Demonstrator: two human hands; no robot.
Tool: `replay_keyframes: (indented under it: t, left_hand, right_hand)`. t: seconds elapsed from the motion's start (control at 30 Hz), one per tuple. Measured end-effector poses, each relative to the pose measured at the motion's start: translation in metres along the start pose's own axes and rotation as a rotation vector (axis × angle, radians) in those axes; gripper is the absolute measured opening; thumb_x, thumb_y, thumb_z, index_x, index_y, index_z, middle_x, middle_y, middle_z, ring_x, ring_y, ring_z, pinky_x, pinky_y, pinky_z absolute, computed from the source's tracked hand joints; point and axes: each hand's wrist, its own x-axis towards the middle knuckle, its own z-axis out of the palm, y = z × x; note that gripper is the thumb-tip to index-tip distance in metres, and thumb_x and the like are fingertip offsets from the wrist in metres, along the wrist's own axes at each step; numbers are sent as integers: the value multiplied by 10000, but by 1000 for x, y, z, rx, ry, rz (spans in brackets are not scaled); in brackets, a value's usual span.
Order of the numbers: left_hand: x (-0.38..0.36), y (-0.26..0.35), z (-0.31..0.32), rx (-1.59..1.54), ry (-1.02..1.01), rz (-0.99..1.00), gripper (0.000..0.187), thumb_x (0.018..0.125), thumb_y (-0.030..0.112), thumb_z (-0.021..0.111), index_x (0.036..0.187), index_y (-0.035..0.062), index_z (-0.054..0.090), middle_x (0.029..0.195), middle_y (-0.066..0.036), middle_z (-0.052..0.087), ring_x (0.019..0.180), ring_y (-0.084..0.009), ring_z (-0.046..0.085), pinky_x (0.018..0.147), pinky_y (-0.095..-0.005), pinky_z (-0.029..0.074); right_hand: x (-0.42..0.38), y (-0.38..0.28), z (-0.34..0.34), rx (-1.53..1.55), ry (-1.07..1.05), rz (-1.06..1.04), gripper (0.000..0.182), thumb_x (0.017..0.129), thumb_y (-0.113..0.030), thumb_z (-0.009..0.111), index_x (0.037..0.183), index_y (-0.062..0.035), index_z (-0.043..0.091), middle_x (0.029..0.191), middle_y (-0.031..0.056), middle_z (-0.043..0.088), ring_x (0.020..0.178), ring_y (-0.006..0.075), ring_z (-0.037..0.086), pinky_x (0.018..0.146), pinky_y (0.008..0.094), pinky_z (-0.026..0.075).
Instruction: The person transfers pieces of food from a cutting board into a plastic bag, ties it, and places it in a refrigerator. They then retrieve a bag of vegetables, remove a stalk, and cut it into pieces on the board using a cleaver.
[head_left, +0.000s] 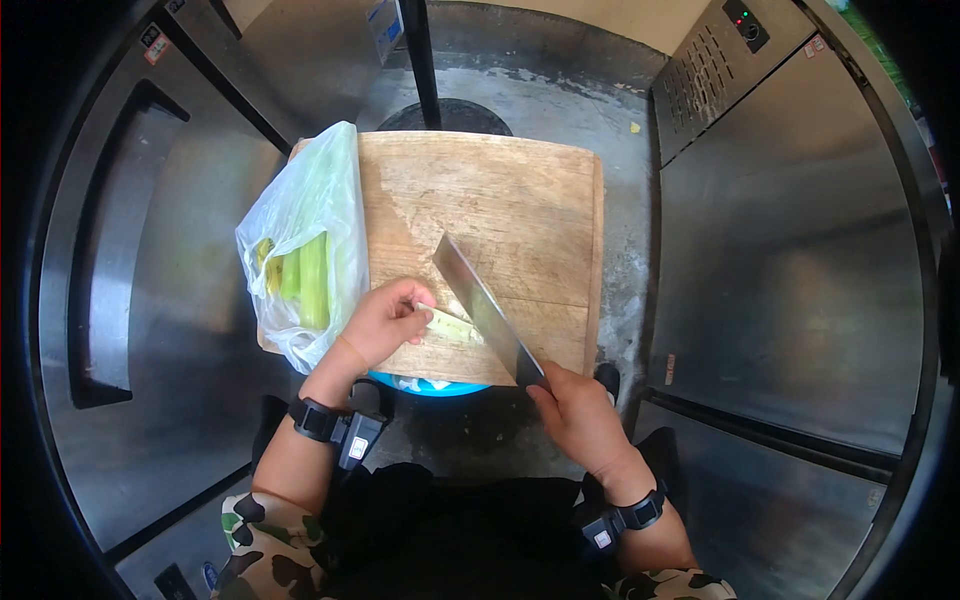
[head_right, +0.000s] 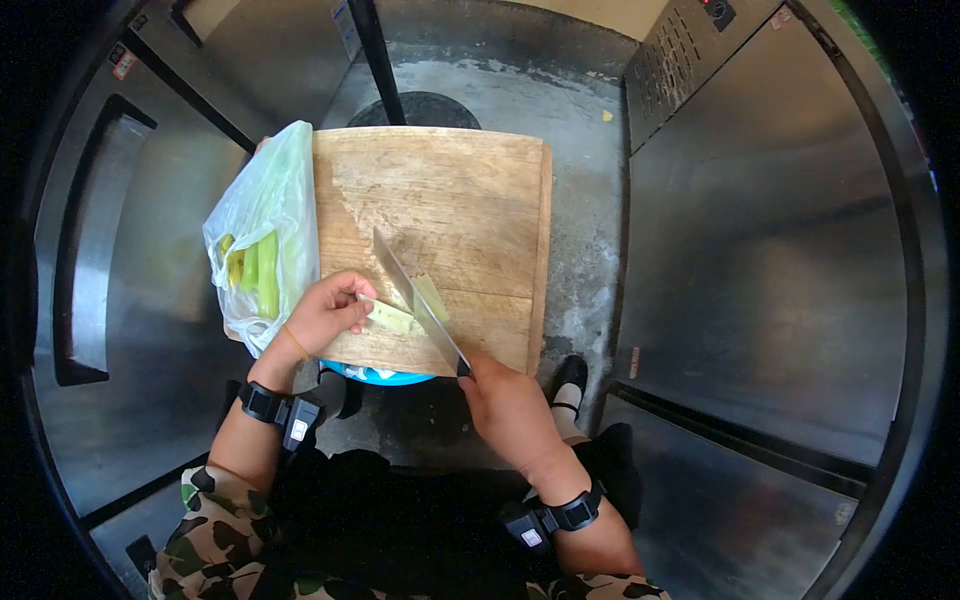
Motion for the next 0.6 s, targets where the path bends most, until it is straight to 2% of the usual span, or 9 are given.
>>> replay_keyframes:
  t: [0.13, 0.33, 0.43, 0.53, 0.6]
  left_hand:
    - [6, -10, 12, -59, 58, -9, 116, 881, 24, 608, 994, 29, 586, 821, -9, 571, 669, -72, 584, 591, -217, 517]
    - [1, -5, 12, -153, 81, -128, 146, 873, 48, 635, 1010, 42, 586, 836, -10, 566, 666, -81, 592, 580, -214, 529]
    - [1, -7, 11, -197, 75, -189, 163, 867, 52, 645, 1016, 44, 581, 895, -20, 568, 674, -82, 597, 587, -223, 542]
    - [-1, -4, 26, -308, 182, -104, 156, 864, 21, 632, 1009, 36, 575, 944, -28, 558, 686, -84, 599, 623, -227, 555]
    - [0, -10, 37, -373, 238, -3, 176, 865, 17, 634, 1026, 54, 575, 859, -3, 564, 684, -79, 592, 652, -221, 544]
  right_hand:
    - [-2, 0, 8, -27, 19, -47, 156, 864, -78, 587, 999, -2, 567, 819, 210, 625, 782, 405, 610, 682, 431, 490]
    - [-3, 0, 0, 6, -21, 6, 169, 864, -85, 587, 1006, 0, 556, 836, 224, 618, 806, 413, 601, 687, 444, 480]
    - [-4, 0, 0, 4, -8, -22, 172, 867, -95, 586, 1002, 6, 551, 826, 226, 617, 801, 413, 601, 685, 447, 477]
    - [-4, 1, 3, -74, -71, 11, 182, 869, -100, 584, 1009, 12, 549, 816, 230, 615, 800, 414, 599, 682, 447, 476]
    - [-3, 1, 3, -56, -59, 3, 194, 868, -102, 583, 1021, 13, 549, 819, 232, 617, 799, 415, 598, 682, 450, 475]
